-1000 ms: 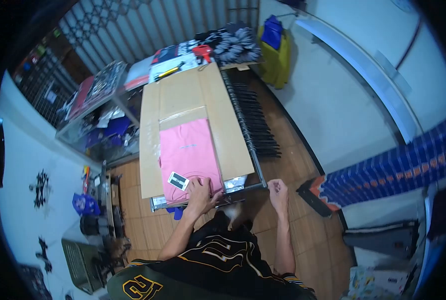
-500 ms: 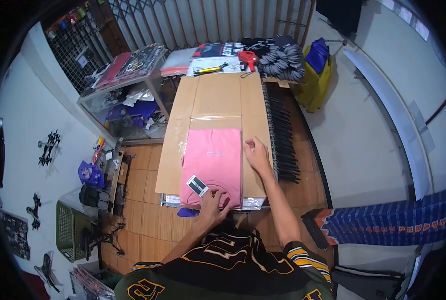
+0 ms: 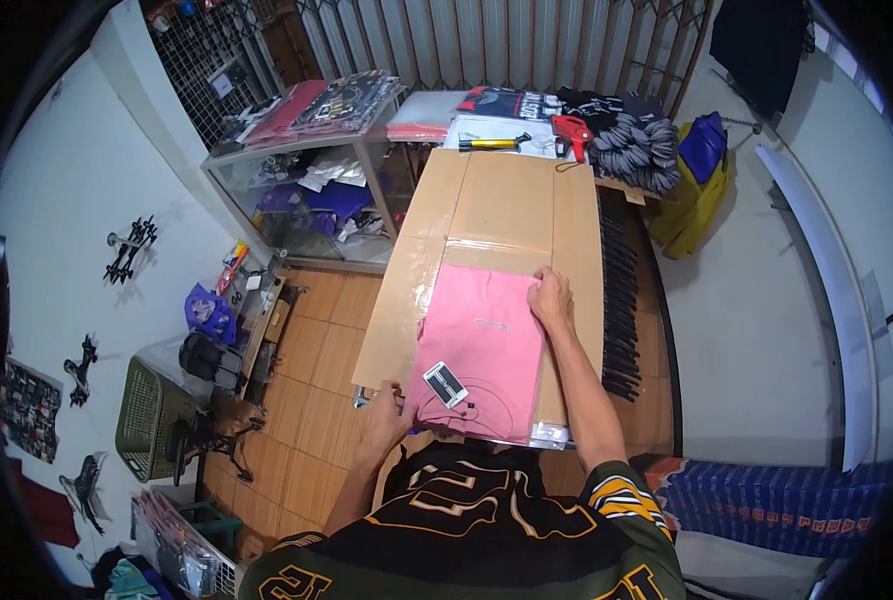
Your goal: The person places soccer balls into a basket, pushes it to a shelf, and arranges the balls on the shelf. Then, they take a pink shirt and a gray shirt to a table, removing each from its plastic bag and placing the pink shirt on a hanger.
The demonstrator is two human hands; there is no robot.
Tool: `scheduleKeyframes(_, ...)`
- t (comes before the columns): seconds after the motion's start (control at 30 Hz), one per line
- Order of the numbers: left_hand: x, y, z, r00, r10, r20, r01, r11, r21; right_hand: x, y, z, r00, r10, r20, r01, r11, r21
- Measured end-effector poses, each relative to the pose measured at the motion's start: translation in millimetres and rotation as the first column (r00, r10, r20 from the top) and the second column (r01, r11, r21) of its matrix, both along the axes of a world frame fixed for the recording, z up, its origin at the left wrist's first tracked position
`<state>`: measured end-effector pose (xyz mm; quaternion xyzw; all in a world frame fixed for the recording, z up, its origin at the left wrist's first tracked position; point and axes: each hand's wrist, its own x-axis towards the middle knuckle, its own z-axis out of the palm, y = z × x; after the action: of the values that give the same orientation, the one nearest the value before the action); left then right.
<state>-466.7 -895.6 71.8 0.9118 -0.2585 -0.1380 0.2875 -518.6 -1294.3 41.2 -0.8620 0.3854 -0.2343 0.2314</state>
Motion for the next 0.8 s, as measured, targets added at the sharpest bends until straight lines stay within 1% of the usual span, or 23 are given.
scheduleKeyframes(0.07, 2, -2, 1, 0.996, -0.01, -0.091, 0.013, 1.0, 0.026, -8, 9, 14, 0.999, -0.045, -0.014, 0.045, 0.998, 0.04)
scheduleKeyframes(0.13, 9, -9, 8, 0.989, -0.024, -0.147, 0.027, 0.999, 0.023, -18, 12, 19, 0.996, -0.086, -0.019, 0.086, 0.996, 0.026)
scheduleKeyframes(0.23, 26, -20, 8, 0.991, -0.033, -0.131, 0.043, 0.996, 0.078, -40, 10, 20, 0.991, -0.133, -0.012, 0.133, 0.991, 0.024)
scheduleKeyframes(0.27, 33, -26, 8, 0.995, -0.028, -0.094, 0.032, 0.999, 0.043, -52, 10, 18, 0.989, -0.15, -0.014, 0.15, 0.988, 0.029)
scheduleKeyframes(0.33, 53, -41, 4, 0.996, -0.059, 0.061, 0.058, 0.998, 0.025, -76, 12, 14, 0.981, -0.194, 0.013, 0.194, 0.981, 0.021)
scheduleKeyframes(0.4, 80, -64, -10, 0.977, -0.079, 0.198, 0.08, 0.997, 0.003, -99, 23, 13, 0.966, -0.259, 0.012, 0.26, 0.966, -0.013)
scheduleKeyframes(0.43, 94, -78, -20, 0.963, -0.085, 0.257, 0.09, 0.996, -0.009, -110, 32, 15, 0.963, -0.269, 0.003, 0.269, 0.963, -0.003)
scheduleKeyframes(0.5, 114, -108, -24, 0.93, -0.083, 0.358, 0.097, 0.995, -0.022, -131, 49, 17, 0.957, -0.289, -0.011, 0.289, 0.957, 0.015)
scheduleKeyframes(0.53, 125, -124, -28, 0.923, -0.081, 0.375, 0.105, 0.994, -0.043, -140, 57, 14, 0.96, -0.28, 0.013, 0.28, 0.96, 0.011)
scheduleKeyframes(0.6, 142, -155, -34, 0.91, -0.077, 0.406, 0.121, 0.989, -0.084, -154, 80, 17, 0.956, -0.294, -0.015, 0.294, 0.956, 0.02)
scheduleKeyframes(0.73, 155, -211, -27, 0.935, -0.113, 0.335, 0.15, 0.985, -0.086, -166, 122, 17, 0.956, -0.292, -0.004, 0.292, 0.956, -0.008)
scheduleKeyframes(0.8, 161, -230, -33, 0.927, -0.132, 0.352, 0.177, 0.979, -0.099, -166, 132, 17, 0.952, -0.308, 0.006, 0.307, 0.951, 0.025)
